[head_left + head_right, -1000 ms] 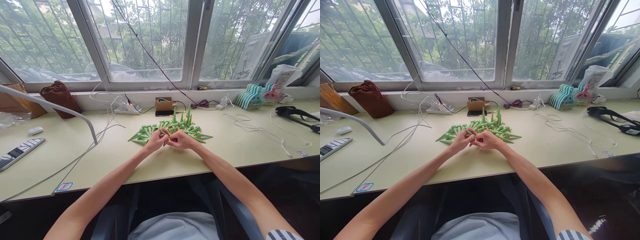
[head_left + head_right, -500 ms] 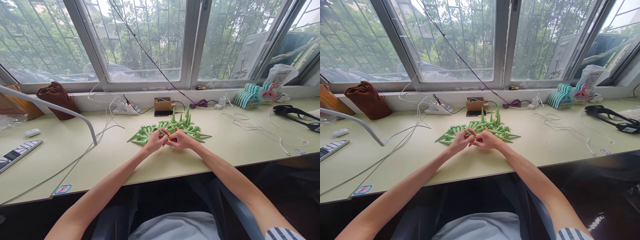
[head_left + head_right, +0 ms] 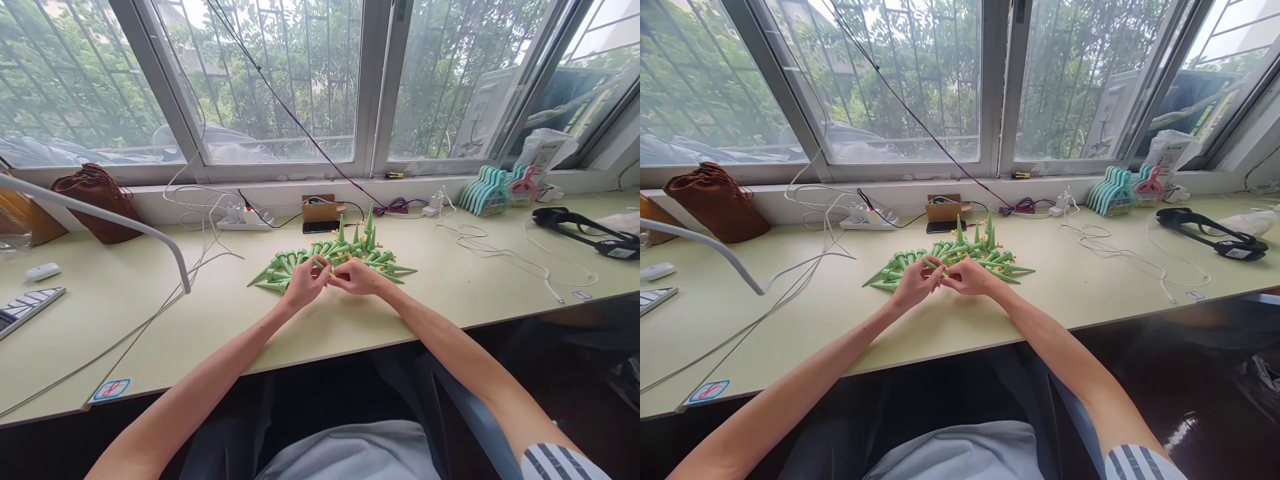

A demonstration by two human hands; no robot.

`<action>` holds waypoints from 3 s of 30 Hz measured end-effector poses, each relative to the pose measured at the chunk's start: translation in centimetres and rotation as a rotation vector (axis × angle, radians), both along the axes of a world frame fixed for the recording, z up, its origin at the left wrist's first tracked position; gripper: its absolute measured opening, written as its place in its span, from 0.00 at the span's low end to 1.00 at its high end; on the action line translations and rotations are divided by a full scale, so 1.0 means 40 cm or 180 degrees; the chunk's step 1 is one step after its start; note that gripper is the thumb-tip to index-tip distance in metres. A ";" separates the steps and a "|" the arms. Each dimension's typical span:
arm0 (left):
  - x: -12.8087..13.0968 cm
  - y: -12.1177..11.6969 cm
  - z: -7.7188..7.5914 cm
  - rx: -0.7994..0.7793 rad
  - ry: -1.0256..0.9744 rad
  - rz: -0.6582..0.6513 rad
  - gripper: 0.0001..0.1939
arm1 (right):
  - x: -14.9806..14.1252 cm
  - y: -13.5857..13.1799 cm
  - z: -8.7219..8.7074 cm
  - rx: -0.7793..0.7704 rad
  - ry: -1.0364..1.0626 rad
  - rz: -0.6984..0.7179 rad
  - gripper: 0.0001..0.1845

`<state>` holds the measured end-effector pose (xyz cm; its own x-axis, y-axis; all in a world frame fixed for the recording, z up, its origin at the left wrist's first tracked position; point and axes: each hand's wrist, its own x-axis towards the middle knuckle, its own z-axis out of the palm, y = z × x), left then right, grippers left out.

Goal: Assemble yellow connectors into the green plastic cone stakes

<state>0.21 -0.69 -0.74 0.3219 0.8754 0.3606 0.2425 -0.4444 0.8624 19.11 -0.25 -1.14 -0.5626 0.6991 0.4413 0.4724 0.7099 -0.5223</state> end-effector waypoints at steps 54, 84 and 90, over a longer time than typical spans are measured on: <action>0.006 -0.008 -0.002 0.0458 0.0721 -0.0160 0.19 | 0.006 0.019 -0.019 -0.0009 0.0263 -0.0307 0.19; 0.008 -0.021 0.008 0.0611 0.1001 -0.0317 0.18 | -0.008 0.008 -0.023 0.0174 0.0399 0.0012 0.11; 0.006 -0.010 0.010 0.0706 0.0747 0.0041 0.19 | -0.002 0.016 -0.027 0.0160 0.0421 -0.0077 0.16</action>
